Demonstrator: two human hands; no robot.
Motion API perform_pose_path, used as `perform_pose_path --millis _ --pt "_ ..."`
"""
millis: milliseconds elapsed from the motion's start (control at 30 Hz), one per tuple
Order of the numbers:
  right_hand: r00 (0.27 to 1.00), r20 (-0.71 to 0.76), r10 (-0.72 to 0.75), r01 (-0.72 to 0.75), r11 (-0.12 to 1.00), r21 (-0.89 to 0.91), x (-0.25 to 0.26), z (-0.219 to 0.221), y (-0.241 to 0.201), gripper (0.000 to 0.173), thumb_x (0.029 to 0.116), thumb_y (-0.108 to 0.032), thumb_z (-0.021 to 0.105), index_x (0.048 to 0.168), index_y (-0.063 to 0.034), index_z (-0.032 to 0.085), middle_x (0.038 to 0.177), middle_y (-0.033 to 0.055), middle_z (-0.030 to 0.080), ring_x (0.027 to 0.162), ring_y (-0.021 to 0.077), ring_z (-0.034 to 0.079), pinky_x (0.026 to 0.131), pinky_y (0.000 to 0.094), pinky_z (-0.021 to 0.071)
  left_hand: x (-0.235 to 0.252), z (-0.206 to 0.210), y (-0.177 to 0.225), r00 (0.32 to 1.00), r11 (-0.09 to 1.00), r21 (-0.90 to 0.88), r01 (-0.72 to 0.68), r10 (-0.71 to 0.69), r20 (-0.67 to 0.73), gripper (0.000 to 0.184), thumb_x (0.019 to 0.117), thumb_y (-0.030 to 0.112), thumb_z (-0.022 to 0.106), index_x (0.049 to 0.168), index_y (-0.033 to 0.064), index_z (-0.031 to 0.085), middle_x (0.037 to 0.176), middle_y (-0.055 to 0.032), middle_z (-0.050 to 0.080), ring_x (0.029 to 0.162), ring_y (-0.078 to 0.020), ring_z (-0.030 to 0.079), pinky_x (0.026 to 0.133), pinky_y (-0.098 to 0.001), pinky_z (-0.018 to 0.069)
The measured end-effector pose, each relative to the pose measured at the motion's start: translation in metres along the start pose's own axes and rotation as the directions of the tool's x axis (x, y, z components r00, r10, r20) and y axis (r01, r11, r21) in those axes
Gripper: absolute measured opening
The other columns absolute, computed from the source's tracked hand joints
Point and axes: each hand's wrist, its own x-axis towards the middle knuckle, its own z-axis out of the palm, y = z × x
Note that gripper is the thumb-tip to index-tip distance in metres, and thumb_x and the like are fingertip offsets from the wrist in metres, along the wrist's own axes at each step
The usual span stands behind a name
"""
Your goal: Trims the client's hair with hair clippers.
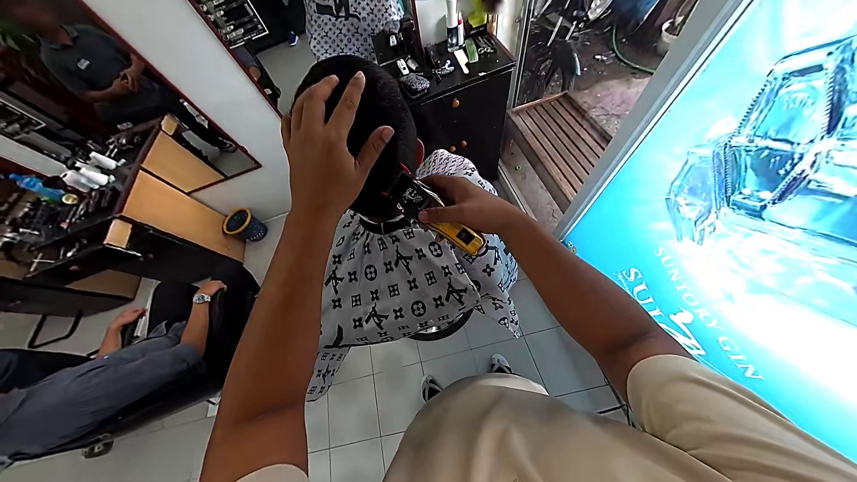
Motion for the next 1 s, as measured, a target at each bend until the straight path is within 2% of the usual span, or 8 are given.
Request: perform_pose_path --millis 133,333,533,733,933,1000 --pt "0.996 0.016 -0.093 0.094 0.993 -0.066 0.001 0.002 -0.003 0.056 0.0929 -0.014 0.072 0.140 0.0000 0.046 0.113 0.0118 0.067 0.088 0.0157 0.071 0.075 0.0324 0.0628 0.000 0.001 0.000 1.000 1.000 0.003 0.004 -0.004 0.008 0.073 0.1001 0.068 0.044 0.156 0.0217 0.046 0.155 -0.0173 0.046 0.146 -0.0368 0.040 0.116 -0.0619 0.0283" --pt "0.994 -0.032 0.104 -0.102 0.993 0.064 -0.002 -0.002 0.014 0.050 0.0940 -0.013 0.069 0.137 -0.0005 0.048 0.108 0.0146 0.067 0.082 0.0218 0.072 0.069 0.0373 0.0637 0.000 -0.002 0.001 1.000 1.000 -0.005 -0.004 0.004 -0.004 0.074 0.0990 0.068 0.047 0.156 0.0204 0.047 0.154 -0.0185 0.048 0.144 -0.0381 0.042 0.114 -0.0639 0.0294" --pt "0.998 -0.011 -0.064 0.063 0.998 -0.026 -0.001 0.008 -0.009 0.054 0.0938 -0.018 0.070 0.139 -0.0012 0.047 0.110 0.0125 0.068 0.086 0.0179 0.071 0.072 0.0339 0.0632 0.000 0.001 0.000 1.000 1.000 0.013 -0.008 0.008 -0.010 0.076 0.0987 0.070 0.045 0.157 0.0210 0.045 0.155 -0.0183 0.047 0.145 -0.0376 0.041 0.115 -0.0634 0.0284" --pt "0.996 -0.026 0.089 -0.086 0.992 0.091 -0.003 0.001 0.007 0.049 0.0941 -0.015 0.069 0.137 -0.0011 0.048 0.107 0.0140 0.067 0.083 0.0215 0.072 0.069 0.0366 0.0638 0.000 0.001 0.000 1.000 1.000 0.019 -0.012 0.012 -0.028 0.074 0.0983 0.069 0.047 0.157 0.0224 0.046 0.154 -0.0163 0.049 0.144 -0.0362 0.042 0.113 -0.0619 0.0303" --pt "0.997 -0.008 -0.075 0.075 0.997 -0.020 -0.002 0.009 -0.019 0.054 0.0945 -0.017 0.070 0.140 -0.0003 0.047 0.111 0.0131 0.067 0.085 0.0187 0.072 0.071 0.0348 0.0641 0.001 0.001 0.000 1.000 0.999 0.032 -0.011 0.011 -0.017 0.078 0.0961 0.073 0.047 0.157 0.0238 0.044 0.154 -0.0155 0.048 0.144 -0.0357 0.042 0.114 -0.0620 0.0296" --pt "0.999 -0.029 -0.017 0.016 0.999 -0.044 -0.004 0.005 -0.010 0.051 0.0945 -0.017 0.070 0.138 -0.0006 0.049 0.109 0.0134 0.068 0.084 0.0190 0.072 0.071 0.0346 0.0635 0.002 0.000 -0.001 1.000 1.000 0.017 -0.010 0.011 -0.012 0.079 0.0957 0.074 0.046 0.158 0.0243 0.044 0.155 -0.0150 0.048 0.145 -0.0350 0.042 0.114 -0.0618 0.0294"
